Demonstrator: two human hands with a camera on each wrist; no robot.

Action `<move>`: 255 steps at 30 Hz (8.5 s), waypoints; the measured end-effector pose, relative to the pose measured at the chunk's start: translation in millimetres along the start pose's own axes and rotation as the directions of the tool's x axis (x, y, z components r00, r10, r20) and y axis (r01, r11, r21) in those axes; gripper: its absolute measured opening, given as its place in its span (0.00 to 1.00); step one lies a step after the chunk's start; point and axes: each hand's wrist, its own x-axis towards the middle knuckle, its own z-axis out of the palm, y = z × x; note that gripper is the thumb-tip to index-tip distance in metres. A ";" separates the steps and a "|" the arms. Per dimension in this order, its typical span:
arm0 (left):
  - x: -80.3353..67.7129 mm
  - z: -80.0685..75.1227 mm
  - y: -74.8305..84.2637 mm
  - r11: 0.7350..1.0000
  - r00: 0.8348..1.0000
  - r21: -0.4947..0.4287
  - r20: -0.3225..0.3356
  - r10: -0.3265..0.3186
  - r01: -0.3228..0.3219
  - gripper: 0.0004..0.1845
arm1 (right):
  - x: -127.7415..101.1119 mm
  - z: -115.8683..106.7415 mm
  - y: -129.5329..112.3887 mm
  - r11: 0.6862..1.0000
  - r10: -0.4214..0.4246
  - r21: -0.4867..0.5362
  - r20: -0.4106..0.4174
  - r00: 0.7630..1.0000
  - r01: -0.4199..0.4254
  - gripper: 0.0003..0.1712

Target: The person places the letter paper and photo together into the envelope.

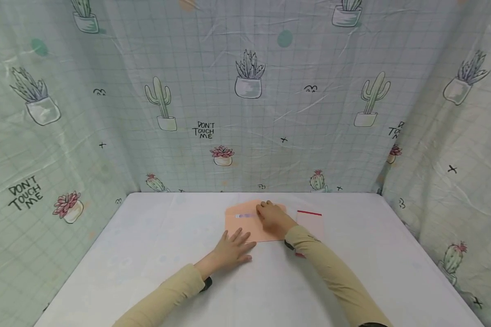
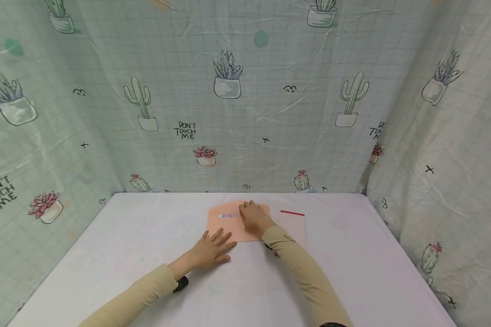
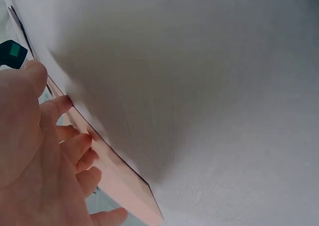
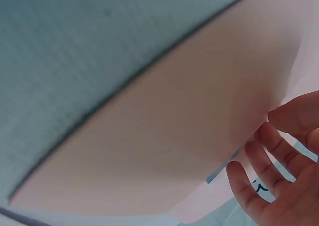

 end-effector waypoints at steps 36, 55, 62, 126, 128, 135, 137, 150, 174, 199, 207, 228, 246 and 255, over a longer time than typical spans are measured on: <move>-1.6 0.2 -0.7 0.992 0.991 -0.106 0.117 -0.059 0.071 0.27 | -17.9 -7.2 5.4 0.999 -0.025 0.029 0.045 0.999 0.023 0.13; -34.0 5.2 -23.2 0.981 0.994 -0.165 0.048 -0.097 0.103 0.30 | -48.7 -13.4 45.8 0.999 0.010 0.031 -0.047 0.999 -0.009 0.14; -38.4 8.6 -28.1 0.979 0.992 -0.161 0.030 -0.119 0.122 0.30 | -64.9 -12.2 67.8 0.998 0.053 0.043 -0.105 0.993 -0.048 0.16; -53.8 7.3 -24.3 0.981 0.990 -0.140 0.058 -0.125 0.132 0.39 | -84.3 9.6 113.9 0.980 0.171 -0.095 -0.046 0.984 -0.175 0.43; -53.5 7.5 -24.6 0.981 0.990 -0.141 0.060 -0.128 0.135 0.39 | -83.6 10.0 114.4 0.978 0.181 -0.092 -0.052 0.982 -0.185 0.43; -53.0 8.0 -25.7 0.980 0.991 -0.150 0.055 -0.123 0.130 0.39 | -84.8 7.1 113.5 0.980 0.185 -0.069 -0.060 0.981 -0.189 0.45; -53.1 8.5 -25.9 0.980 0.991 -0.153 0.054 -0.119 0.126 0.39 | -85.1 6.2 113.2 0.980 0.186 -0.066 -0.058 0.981 -0.189 0.45; -52.0 4.7 -25.5 0.979 0.990 -0.155 0.057 -0.126 0.134 0.39 | -88.3 -20.2 126.2 0.968 0.141 0.210 -0.009 0.990 -0.136 0.25; -50.9 6.5 -23.1 0.978 0.987 -0.148 0.071 -0.141 0.151 0.40 | -117.2 -72.2 170.7 0.714 0.161 0.621 0.303 0.939 -0.323 0.15; -50.7 8.6 -25.2 0.975 0.987 -0.160 0.073 -0.146 0.156 0.40 | -141.7 -81.0 189.1 0.488 0.137 0.800 0.324 0.936 -0.349 0.25; -51.0 7.8 -25.3 0.977 0.988 -0.152 0.071 -0.139 0.148 0.40 | -137.3 -63.8 179.8 0.380 0.141 0.881 0.247 0.959 -0.282 0.22; -48.9 4.7 -24.1 0.978 0.987 -0.156 0.092 -0.128 0.141 0.40 | -115.3 -50.3 166.1 0.375 0.455 0.907 -0.002 0.891 -0.190 0.26; -46.0 3.5 -28.8 0.989 0.993 -0.117 0.083 -0.085 0.094 0.40 | -105.5 -33.9 172.3 0.477 0.528 0.868 -0.155 0.835 -0.140 0.21; -39.0 13.5 -35.3 0.993 0.992 -0.085 0.097 -0.079 0.087 0.44 | -96.7 -26.8 170.6 0.525 0.576 0.835 -0.207 0.791 -0.165 0.20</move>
